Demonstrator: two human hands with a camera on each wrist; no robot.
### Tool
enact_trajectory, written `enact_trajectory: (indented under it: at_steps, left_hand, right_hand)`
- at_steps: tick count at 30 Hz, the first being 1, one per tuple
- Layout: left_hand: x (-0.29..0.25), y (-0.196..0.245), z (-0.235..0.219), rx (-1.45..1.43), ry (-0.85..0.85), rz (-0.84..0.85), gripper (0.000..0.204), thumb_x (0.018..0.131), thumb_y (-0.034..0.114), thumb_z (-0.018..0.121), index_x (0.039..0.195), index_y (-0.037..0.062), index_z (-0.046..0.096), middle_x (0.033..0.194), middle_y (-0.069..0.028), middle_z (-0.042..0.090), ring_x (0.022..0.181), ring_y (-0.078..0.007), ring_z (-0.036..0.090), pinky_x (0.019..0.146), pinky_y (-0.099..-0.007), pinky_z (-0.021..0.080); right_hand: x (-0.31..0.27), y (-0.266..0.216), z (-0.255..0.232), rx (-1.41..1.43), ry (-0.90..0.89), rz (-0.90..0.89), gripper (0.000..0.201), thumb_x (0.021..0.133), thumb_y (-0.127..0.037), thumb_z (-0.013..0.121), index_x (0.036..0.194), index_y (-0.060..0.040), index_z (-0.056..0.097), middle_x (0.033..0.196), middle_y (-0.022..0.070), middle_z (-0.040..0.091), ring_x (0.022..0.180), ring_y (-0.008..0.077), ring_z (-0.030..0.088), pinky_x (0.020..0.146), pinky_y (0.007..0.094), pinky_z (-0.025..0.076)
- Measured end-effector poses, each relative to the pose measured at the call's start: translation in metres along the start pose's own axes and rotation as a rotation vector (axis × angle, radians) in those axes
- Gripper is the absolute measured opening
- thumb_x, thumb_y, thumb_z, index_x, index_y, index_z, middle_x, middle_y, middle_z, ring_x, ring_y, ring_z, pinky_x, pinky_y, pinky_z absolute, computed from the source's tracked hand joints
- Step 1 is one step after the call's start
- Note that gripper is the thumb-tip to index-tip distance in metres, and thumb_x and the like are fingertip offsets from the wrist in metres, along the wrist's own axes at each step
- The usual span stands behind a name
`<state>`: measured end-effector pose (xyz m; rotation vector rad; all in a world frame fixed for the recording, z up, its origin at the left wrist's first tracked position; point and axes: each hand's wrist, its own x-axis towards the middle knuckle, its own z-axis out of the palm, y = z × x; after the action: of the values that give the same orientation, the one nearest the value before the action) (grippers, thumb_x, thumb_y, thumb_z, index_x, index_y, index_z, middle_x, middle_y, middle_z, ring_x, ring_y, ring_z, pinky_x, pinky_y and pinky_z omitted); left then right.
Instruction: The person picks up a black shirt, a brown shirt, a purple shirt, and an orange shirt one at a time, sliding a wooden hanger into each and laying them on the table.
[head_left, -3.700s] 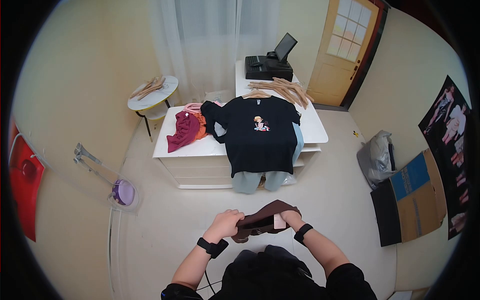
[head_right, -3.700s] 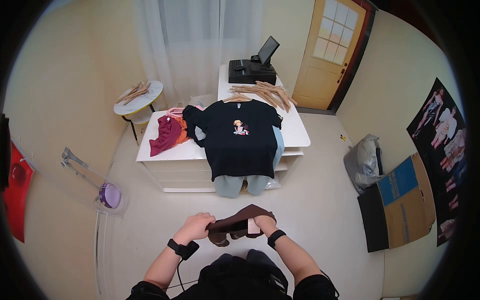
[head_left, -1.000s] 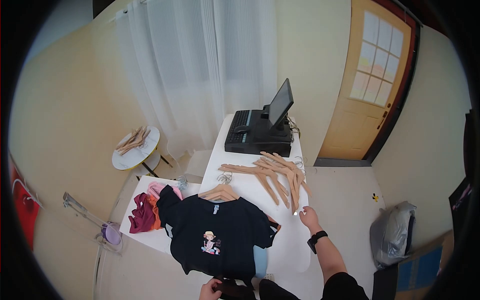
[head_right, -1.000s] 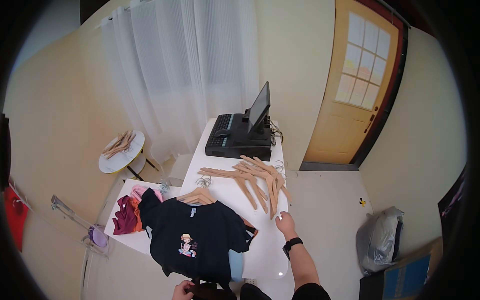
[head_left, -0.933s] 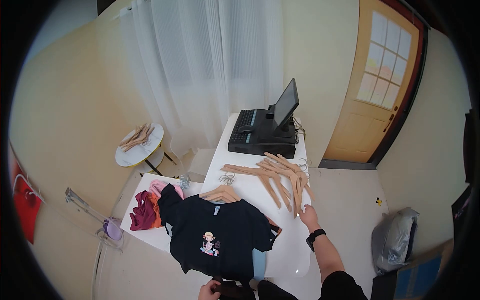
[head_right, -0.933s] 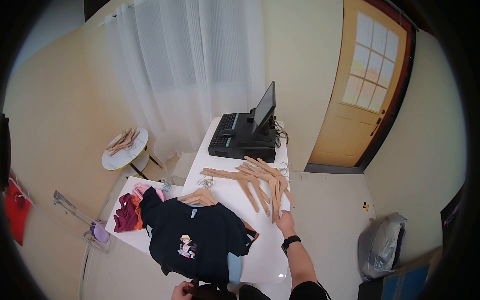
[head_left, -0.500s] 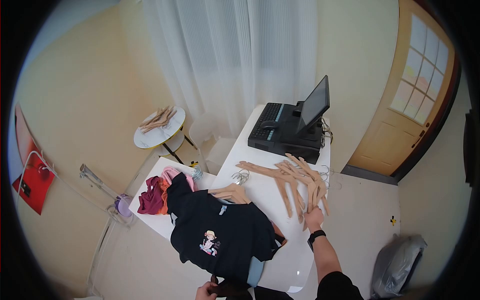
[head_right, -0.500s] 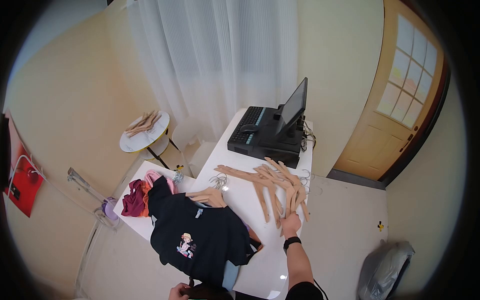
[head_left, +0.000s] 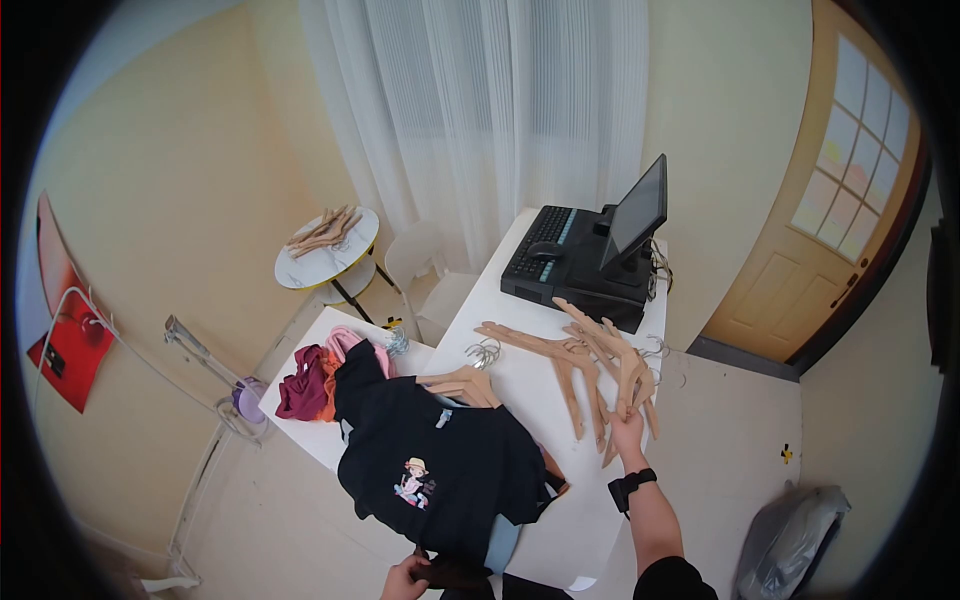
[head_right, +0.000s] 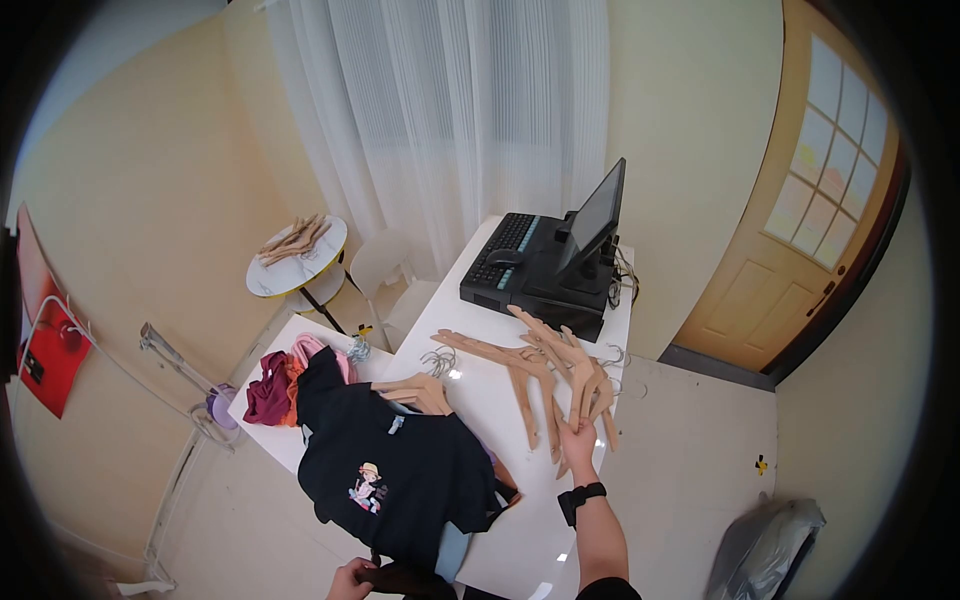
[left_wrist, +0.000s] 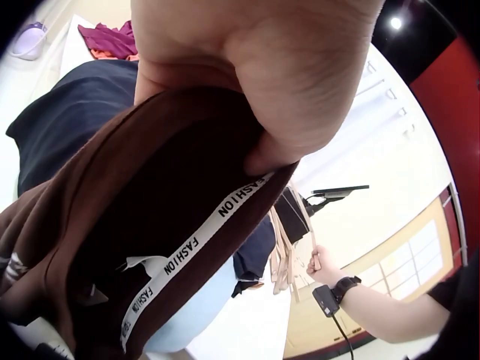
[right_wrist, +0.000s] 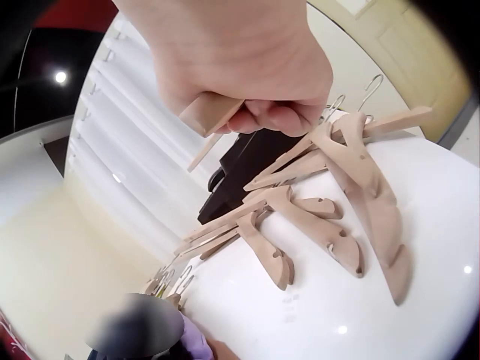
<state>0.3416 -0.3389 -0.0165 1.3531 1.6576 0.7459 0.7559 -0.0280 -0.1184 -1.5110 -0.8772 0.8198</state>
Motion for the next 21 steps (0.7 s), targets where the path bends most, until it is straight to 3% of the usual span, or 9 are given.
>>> enact_trajectory:
  at_steps: [6, 7, 9, 12, 13, 16, 21]
  left_hand:
    - [-0.004, -0.003, -0.012, 0.008, 0.021, 0.027, 0.032, 0.067, -0.002, 0.049, 0.098, 0.0024, 0.056, 0.084, -0.015, 0.064, 0.079, -0.0221, 0.063, 0.07, -0.0325, 0.05]
    - [-0.005, -0.008, -0.014, 0.006, 0.022, 0.028, 0.032, 0.067, -0.002, 0.049, 0.098, 0.0024, 0.056, 0.084, -0.015, 0.064, 0.079, -0.0221, 0.063, 0.07, -0.0325, 0.05]
    - [-0.006, -0.026, -0.02, -0.041, 0.075, -0.002, 0.031, 0.068, -0.001, 0.049, 0.098, 0.0016, 0.055, 0.081, -0.0161, 0.063, 0.077, -0.0225, 0.062, 0.07, -0.0329, 0.049]
    - [-0.009, -0.059, -0.037, -0.075, 0.12, -0.077, 0.032, 0.07, -0.001, 0.048, 0.102, 0.0011, 0.054, 0.079, -0.016, 0.061, 0.075, -0.0232, 0.06, 0.069, -0.0339, 0.049]
    - [-0.008, -0.069, -0.044, -0.15, 0.149, -0.133, 0.028, 0.066, -0.009, 0.049, 0.093, 0.0002, 0.053, 0.067, -0.001, 0.054, 0.064, -0.0073, 0.051, 0.059, -0.0206, 0.041]
    - [-0.013, -0.087, -0.063, -0.217, 0.244, -0.068, 0.024, 0.068, -0.002, 0.052, 0.091, 0.0011, 0.056, 0.061, -0.0012, 0.054, 0.055, -0.006, 0.048, 0.052, -0.0216, 0.038]
    - [-0.024, -0.105, -0.113, -0.163, 0.276, 0.044, 0.009, 0.077, 0.0, 0.053, 0.085, 0.0005, 0.057, 0.063, 0.0003, 0.055, 0.058, -0.0049, 0.049, 0.053, -0.0207, 0.04]
  right_hand:
    - [-0.039, -0.011, -0.036, -0.049, -0.066, 0.003, 0.009, 0.075, -0.002, 0.057, 0.083, 0.0011, 0.054, 0.065, 0.0035, 0.057, 0.054, 0.0085, 0.053, 0.048, 0.0231, 0.043]
    - [-0.053, -0.024, -0.043, -0.05, -0.066, 0.001, 0.009, 0.075, -0.002, 0.057, 0.083, 0.0011, 0.054, 0.065, 0.0035, 0.057, 0.054, 0.0085, 0.053, 0.048, 0.0231, 0.043]
    - [-0.087, -0.056, -0.061, 0.047, -0.17, 0.185, 0.007, 0.076, -0.001, 0.054, 0.084, -0.0007, 0.054, 0.061, 0.002, 0.053, 0.046, 0.0078, 0.049, 0.041, 0.0221, 0.04]
    - [-0.14, -0.083, -0.086, 0.044, -0.289, 0.124, 0.006, 0.081, 0.0, 0.053, 0.087, -0.0032, 0.052, 0.055, 0.0002, 0.048, 0.04, 0.0076, 0.044, 0.036, 0.0228, 0.036]
    - [-0.16, -0.093, -0.091, 0.042, -0.286, 0.123, 0.006, 0.081, 0.0, 0.053, 0.087, -0.0032, 0.052, 0.055, 0.0002, 0.048, 0.04, 0.0076, 0.044, 0.036, 0.0228, 0.036]
    - [-0.224, -0.122, -0.098, -0.016, -0.393, 0.15, 0.006, 0.085, -0.008, 0.058, 0.084, -0.0026, 0.054, 0.057, -0.0018, 0.049, 0.042, 0.0054, 0.044, 0.036, 0.0209, 0.034]
    - [-0.343, -0.17, -0.08, -0.095, -0.723, 0.25, 0.014, 0.086, -0.014, 0.063, 0.086, -0.0007, 0.06, 0.057, -0.0035, 0.051, 0.046, 0.0041, 0.041, 0.042, 0.0199, 0.032]
